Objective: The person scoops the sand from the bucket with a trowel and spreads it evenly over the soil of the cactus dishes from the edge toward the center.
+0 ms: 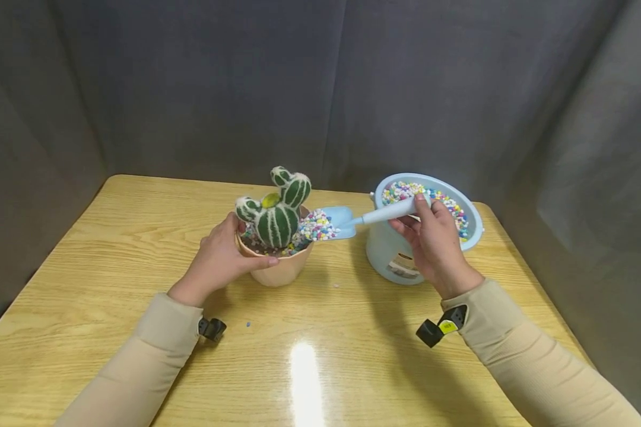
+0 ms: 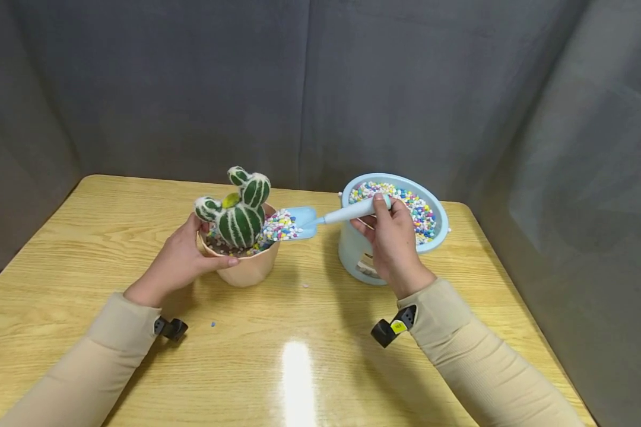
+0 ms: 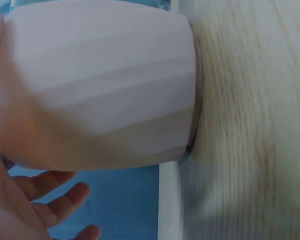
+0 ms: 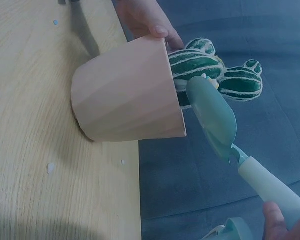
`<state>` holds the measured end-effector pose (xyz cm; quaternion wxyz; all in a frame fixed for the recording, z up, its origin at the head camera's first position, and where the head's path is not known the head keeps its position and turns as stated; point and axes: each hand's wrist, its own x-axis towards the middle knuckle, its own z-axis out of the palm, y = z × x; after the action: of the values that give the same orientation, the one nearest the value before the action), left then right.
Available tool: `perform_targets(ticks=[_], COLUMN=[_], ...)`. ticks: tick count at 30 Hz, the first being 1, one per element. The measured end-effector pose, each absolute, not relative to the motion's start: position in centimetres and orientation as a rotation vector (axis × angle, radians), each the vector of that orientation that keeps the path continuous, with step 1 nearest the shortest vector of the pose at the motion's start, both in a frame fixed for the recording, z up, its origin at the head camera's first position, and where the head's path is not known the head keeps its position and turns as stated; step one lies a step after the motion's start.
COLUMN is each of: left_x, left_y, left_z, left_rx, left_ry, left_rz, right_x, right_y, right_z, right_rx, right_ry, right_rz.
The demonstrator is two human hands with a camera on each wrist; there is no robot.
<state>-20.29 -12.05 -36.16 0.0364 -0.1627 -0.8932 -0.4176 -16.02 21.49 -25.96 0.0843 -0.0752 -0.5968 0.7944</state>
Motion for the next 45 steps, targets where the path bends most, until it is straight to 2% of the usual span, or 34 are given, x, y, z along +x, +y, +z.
perform_targets(ticks=[12,28,45], left_x=[-20.1,-23.6,-23.2], left_y=[-12.4,-13.0,-13.1], left_z=[-35.4,-35.4,-35.4], left_rx=[-0.491,-0.888,-0.804], left_ry=[-2.760,-2.723,-2.768], left_rz=[-1.332,-1.443,-1.437], right_x=[-16.4,-16.4,-16.5], right_y=[21.4,21.2,21.1], right_z=[-25.8,-26.0,-26.1], right_rx=[-0.211,-0.232,-0.208], right_ry=[-1.862,-1.892,-1.914], right_rz=[2.322,2.306,2.269])
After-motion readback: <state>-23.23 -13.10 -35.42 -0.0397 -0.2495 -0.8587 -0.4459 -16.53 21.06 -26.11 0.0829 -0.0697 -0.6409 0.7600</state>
